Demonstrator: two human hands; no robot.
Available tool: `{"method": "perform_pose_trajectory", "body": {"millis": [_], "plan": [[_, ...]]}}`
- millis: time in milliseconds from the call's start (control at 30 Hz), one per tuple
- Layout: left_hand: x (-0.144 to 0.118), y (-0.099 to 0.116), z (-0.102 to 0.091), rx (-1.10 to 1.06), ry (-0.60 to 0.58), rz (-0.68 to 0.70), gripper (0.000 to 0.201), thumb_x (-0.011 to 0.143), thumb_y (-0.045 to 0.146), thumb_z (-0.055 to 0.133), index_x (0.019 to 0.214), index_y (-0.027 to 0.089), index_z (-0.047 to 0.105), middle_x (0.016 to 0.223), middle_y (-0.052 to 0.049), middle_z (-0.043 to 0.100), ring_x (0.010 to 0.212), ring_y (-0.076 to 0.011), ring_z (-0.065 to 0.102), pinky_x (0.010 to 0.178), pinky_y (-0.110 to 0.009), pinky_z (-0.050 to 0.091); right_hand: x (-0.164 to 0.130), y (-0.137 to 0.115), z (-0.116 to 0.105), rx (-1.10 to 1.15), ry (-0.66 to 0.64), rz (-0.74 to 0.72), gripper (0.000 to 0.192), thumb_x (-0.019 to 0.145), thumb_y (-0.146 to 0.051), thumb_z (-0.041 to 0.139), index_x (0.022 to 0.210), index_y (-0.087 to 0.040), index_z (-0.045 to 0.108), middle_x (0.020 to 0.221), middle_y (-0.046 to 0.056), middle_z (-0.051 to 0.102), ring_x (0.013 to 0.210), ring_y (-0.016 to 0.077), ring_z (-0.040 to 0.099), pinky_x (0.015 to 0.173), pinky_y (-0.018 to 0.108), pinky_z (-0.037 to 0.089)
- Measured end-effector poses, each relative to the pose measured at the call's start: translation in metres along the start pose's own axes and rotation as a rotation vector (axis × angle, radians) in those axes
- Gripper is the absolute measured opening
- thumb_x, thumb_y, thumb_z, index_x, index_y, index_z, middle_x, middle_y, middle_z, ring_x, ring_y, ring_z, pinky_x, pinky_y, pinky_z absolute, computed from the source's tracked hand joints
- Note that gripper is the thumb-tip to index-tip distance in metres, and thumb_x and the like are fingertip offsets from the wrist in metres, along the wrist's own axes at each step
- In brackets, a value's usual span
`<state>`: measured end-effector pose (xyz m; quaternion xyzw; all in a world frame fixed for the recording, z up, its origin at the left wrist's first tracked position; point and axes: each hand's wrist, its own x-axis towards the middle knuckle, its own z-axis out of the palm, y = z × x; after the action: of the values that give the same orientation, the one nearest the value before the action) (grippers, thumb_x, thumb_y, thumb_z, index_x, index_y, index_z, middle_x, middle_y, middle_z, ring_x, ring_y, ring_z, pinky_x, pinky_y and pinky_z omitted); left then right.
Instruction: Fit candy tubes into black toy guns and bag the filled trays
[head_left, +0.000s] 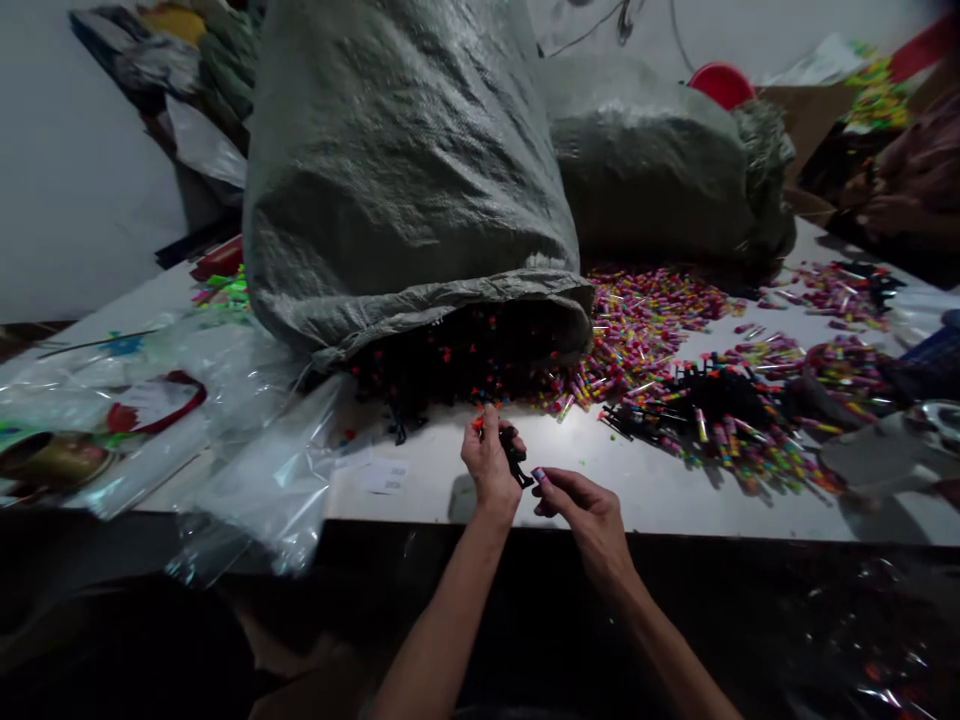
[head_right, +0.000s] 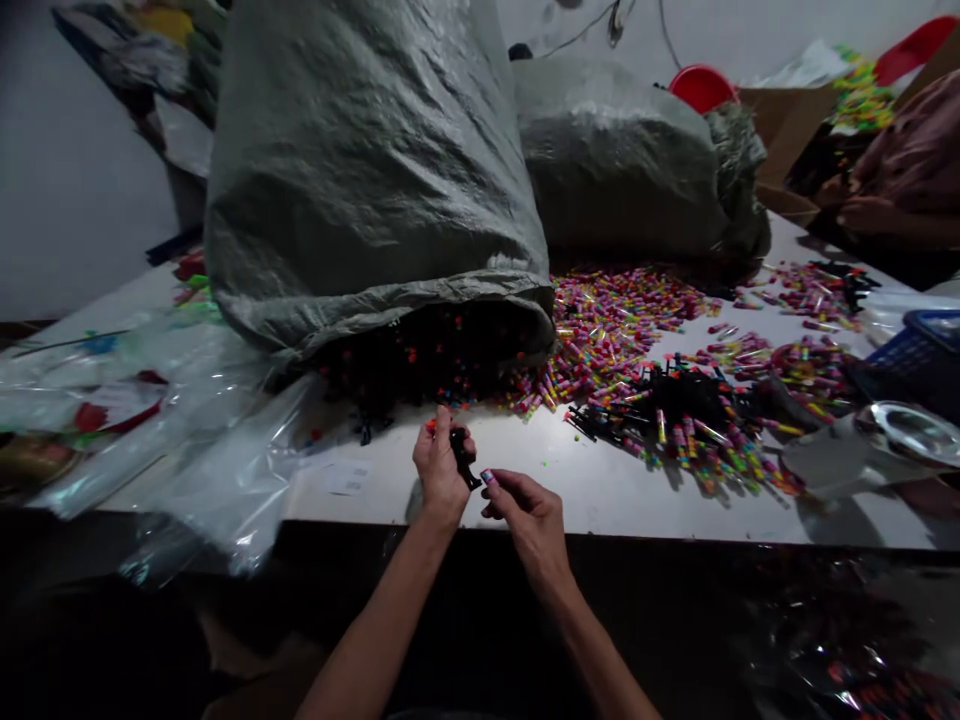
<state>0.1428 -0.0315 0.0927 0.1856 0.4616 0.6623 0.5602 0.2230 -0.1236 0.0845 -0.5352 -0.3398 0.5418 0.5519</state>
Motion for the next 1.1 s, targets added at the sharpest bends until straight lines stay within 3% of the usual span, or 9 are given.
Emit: {"method": "perform_pose_trajectory", "body": {"millis": [400,1100], "plan": [[-0.001,0.005,0.001,0.038,-0.01,0.058,0.047,0.063,0.057,0.069,0.071,0.018,0.045,0.053,0.008,0.05,0.036,-0.0037,0.044,0.035,-0.014,0.033,-0.013,-0.001,-0.005,-0.092,-0.047,0.0,0.034,0.08,-0.043,0.062,0.101,-0.017,0.068,0.078,0.004,0.068,0.065,0.0143,0.061,0.064,0.025,0.047],[-0.018,0.02,0.009,-0.008,-0.067,0.078,0.044,0.066,0.055,0.068,0.08,0.019,0.047,0.058,0.008,0.051,0.034,-0.0044,0.045,0.032,-0.015,0.032,-0.026,-0.008,-0.006,-0.034,0.059,0.028,0.03,0.079,-0.04,0.065,0.101,-0.02,0.069,0.088,0.005,0.069,0.078,0.0174,0.063,0.072,0.028,0.05]]}}
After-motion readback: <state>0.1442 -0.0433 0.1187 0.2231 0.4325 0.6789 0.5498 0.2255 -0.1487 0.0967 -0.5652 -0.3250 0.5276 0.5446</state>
